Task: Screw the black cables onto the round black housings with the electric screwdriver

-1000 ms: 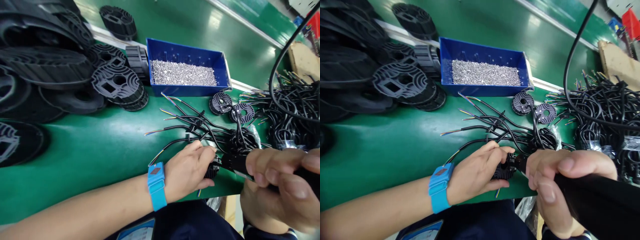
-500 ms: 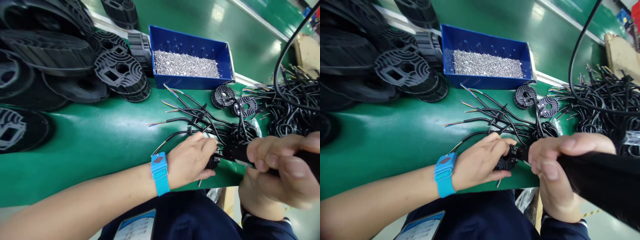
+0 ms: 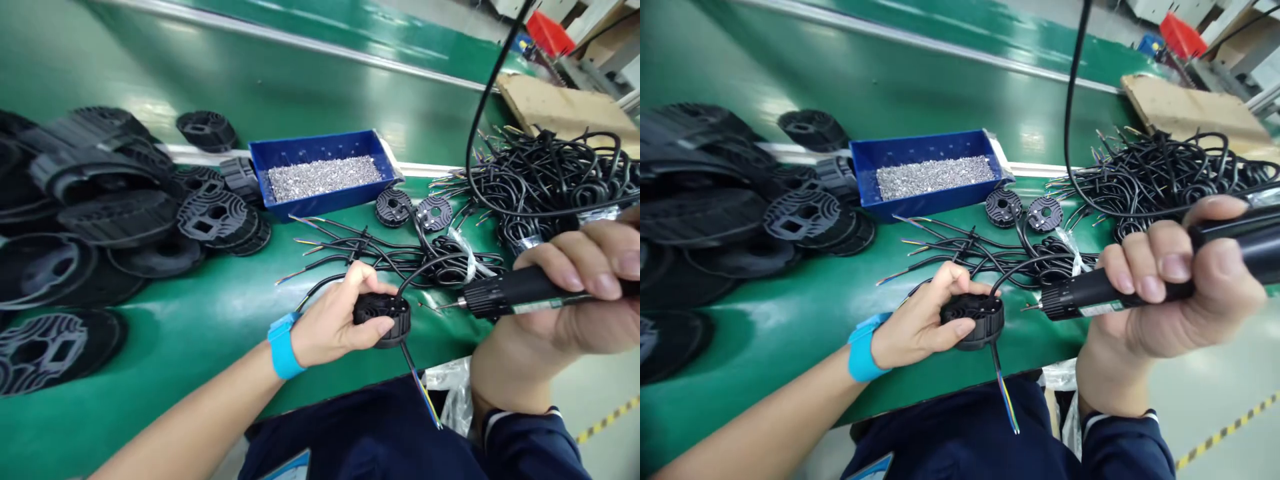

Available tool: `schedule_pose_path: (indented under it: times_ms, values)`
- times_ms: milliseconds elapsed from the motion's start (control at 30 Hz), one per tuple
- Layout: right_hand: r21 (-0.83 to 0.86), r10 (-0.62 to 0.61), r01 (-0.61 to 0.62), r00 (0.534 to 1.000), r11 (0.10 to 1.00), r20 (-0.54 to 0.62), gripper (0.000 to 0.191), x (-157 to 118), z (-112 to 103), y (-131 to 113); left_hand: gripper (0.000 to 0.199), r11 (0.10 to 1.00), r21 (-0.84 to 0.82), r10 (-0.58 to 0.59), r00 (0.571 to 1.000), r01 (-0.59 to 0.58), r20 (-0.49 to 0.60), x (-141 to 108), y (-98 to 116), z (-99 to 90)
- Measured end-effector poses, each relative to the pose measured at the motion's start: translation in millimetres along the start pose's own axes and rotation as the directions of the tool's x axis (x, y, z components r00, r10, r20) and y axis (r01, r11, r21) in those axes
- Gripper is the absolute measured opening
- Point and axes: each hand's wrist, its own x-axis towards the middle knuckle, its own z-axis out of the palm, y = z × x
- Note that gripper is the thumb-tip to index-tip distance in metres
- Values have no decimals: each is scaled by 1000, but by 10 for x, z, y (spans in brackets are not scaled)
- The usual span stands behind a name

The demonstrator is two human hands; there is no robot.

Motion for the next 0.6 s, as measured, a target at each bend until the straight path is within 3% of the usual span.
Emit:
schedule_pose_path:
  times_ms: [67,333,433,533,600]
  values:
    - [147,13,-19,999,989,39,41,-52,74,92,39,1000,-24,-13,1000,13,6,-12,-23,12]
    - [83,33,-37,998,996,44,36,-72,83,211,47,1000,28,-4,1000,4,15,-72,-66,38]
    - [34,37,-36,999,999,-18,37,-136,204,209,51,973,221,61,998,-63,18,-42,-92,69]
    - [-115,-7,0,998,993,-64,27,-271,331,192,58,853,500,153,988,-149,33,-7,-135,130]
    - [-224,15,-29,998,974,-63,28,-365,326,144,61,793,585,184,982,-172,39,5,-151,168]
